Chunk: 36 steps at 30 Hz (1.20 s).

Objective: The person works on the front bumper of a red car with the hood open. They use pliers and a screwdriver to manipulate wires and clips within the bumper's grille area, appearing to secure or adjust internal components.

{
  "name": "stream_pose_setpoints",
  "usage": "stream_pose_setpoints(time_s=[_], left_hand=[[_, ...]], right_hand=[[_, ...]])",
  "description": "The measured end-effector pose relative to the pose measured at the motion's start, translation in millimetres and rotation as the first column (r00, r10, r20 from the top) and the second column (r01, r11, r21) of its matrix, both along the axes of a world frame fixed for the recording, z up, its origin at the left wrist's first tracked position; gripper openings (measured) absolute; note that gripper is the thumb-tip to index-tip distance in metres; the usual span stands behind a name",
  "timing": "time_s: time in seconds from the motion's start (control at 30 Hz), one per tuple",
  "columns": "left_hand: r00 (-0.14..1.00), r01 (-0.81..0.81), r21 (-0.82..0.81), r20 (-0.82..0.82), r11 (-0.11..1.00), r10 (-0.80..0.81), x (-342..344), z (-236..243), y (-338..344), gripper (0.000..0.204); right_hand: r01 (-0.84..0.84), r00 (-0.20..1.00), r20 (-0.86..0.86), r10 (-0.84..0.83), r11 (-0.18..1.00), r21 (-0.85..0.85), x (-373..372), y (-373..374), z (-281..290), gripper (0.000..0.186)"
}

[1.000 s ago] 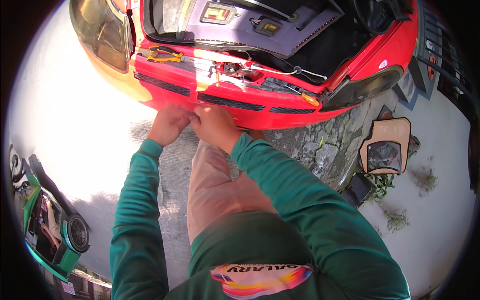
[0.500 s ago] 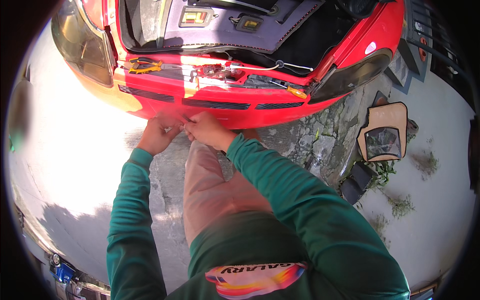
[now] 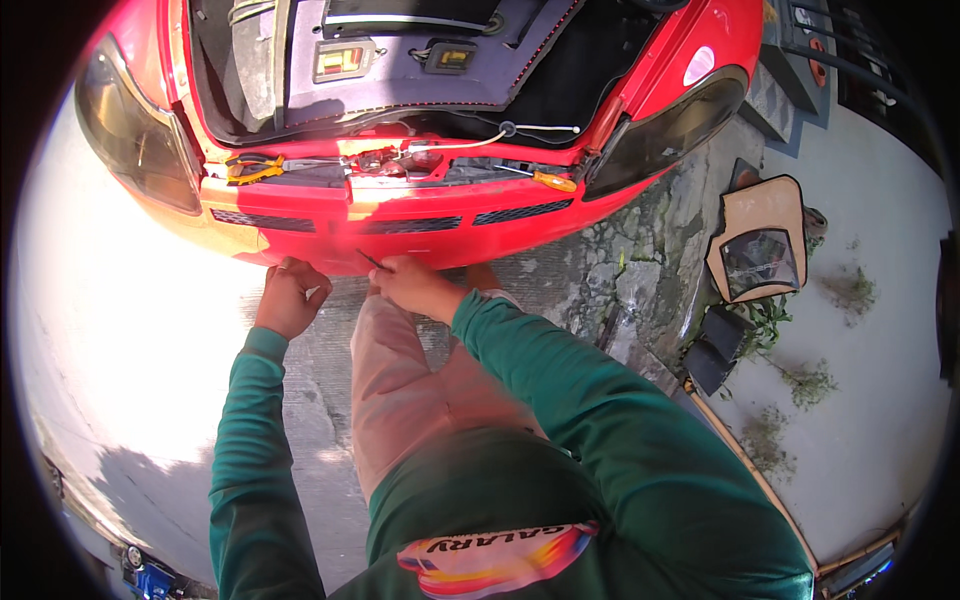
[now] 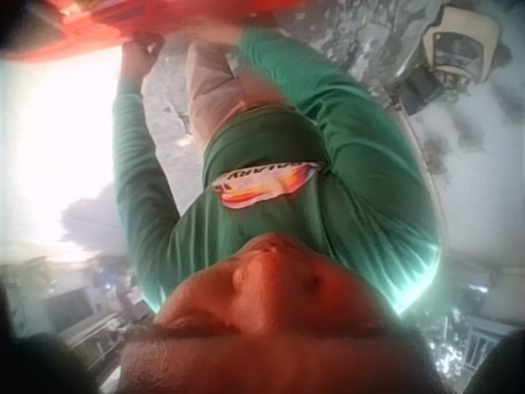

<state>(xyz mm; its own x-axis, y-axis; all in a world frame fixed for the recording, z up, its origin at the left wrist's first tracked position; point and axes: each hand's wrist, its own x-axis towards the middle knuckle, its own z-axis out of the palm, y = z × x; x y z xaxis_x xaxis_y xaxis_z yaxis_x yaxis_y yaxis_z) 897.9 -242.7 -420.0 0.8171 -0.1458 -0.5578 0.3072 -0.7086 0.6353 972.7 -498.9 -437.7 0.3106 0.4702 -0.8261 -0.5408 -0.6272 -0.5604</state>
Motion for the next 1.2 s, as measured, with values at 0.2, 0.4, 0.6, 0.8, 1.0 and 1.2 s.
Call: stream_pose_setpoints(time_s=[0.2, 0.4, 0.6, 0.8, 1.0, 1.2], left_hand=[[0.972, 0.179, 0.204, 0.115, 0.963, -0.205, -18, -13, 1, 0.011], [0.954, 0.192, 0.355, 0.151, 0.915, -0.258, -4, 1, -7, 0.028], [0.975, 0.006, 0.221, 0.216, 0.975, -0.055, 36, 33, -25, 0.036], [0.865, -0.312, 0.048, 0.427, 0.949, 0.263, 98, 24, -68, 0.026], [0.930, -0.194, 0.174, 0.345, 0.966, 0.125, 170, -29, -67, 0.021], [0.994, 0.049, 0.281, -0.111, 0.958, -0.018, 207, -53, -67, 0.026]], right_hand=[[0.292, 0.919, -0.256, -0.301, 0.954, -0.072, 19, -67, 19, 0.026], [0.294, 0.920, -0.235, -0.314, 0.948, -0.119, 35, -108, 22, 0.028], [0.308, 0.922, -0.228, -0.312, 0.950, -0.054, 49, -103, 36, 0.029], [0.375, 0.927, -0.038, -0.374, 0.927, 0.025, 56, -95, 26, 0.023], [0.287, 0.892, 0.356, -0.277, 0.958, 0.026, 93, -78, 22, 0.022], [0.188, 0.839, 0.519, -0.161, 0.982, 0.001, 137, -51, 10, 0.043]])
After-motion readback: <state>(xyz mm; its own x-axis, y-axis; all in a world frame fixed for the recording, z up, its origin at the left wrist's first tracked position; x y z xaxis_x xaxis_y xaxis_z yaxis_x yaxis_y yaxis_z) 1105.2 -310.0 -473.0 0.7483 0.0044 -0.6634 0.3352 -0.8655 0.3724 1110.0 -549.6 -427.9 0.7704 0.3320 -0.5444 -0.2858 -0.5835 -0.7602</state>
